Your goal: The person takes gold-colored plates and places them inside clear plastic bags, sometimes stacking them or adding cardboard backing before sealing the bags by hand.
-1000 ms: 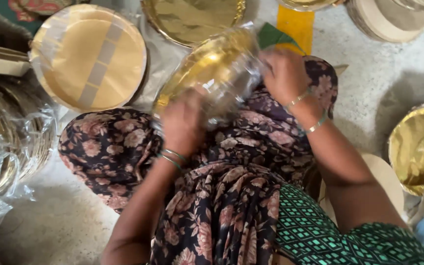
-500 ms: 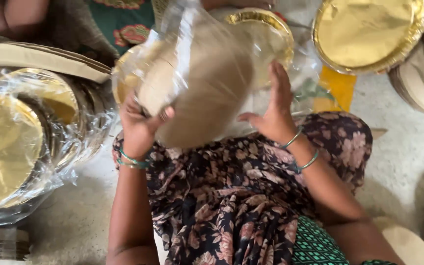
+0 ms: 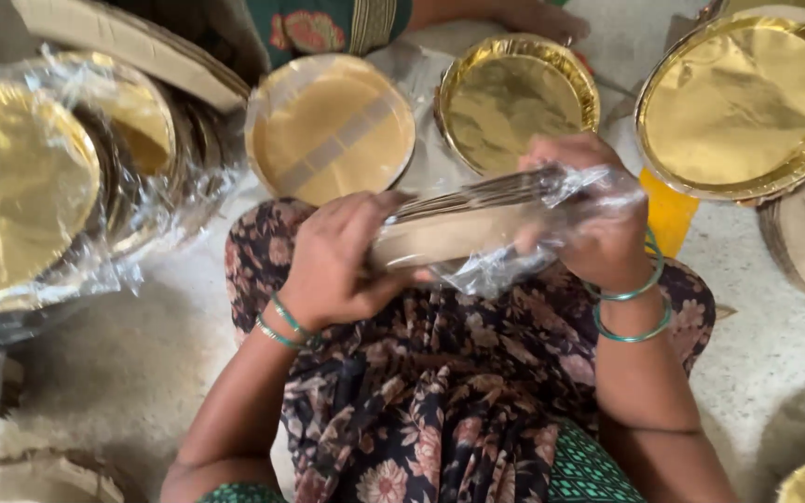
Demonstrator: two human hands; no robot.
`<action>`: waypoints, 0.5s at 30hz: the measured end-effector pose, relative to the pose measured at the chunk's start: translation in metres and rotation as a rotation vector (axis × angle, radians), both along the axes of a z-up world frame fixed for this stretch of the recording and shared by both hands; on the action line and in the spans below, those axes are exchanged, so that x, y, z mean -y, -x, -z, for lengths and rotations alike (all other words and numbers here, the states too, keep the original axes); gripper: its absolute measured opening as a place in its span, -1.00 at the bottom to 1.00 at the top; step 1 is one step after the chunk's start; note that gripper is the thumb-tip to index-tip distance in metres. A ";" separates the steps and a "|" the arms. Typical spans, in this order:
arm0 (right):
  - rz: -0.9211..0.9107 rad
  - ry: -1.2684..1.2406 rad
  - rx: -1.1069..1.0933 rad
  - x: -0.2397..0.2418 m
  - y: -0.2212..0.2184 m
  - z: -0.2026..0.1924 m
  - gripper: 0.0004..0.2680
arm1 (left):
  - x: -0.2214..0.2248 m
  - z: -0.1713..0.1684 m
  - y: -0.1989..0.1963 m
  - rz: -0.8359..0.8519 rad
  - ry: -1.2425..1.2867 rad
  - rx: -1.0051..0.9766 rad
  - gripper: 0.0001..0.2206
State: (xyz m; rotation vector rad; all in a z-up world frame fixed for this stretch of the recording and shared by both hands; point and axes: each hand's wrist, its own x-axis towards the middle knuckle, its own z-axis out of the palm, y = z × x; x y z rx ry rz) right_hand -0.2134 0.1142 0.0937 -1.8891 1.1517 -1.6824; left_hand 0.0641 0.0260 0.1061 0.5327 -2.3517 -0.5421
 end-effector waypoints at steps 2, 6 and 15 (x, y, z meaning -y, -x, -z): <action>0.175 0.004 0.001 -0.007 0.002 0.025 -0.77 | -0.009 0.000 0.013 0.011 0.014 -0.003 -0.33; 0.257 -0.022 0.551 -0.013 0.015 0.050 -0.72 | -0.025 0.030 0.016 -0.025 0.112 -0.074 -0.34; 0.057 -0.761 -0.208 0.032 0.191 0.294 -0.70 | -0.028 -0.004 -0.116 -0.111 -0.332 -0.583 -0.52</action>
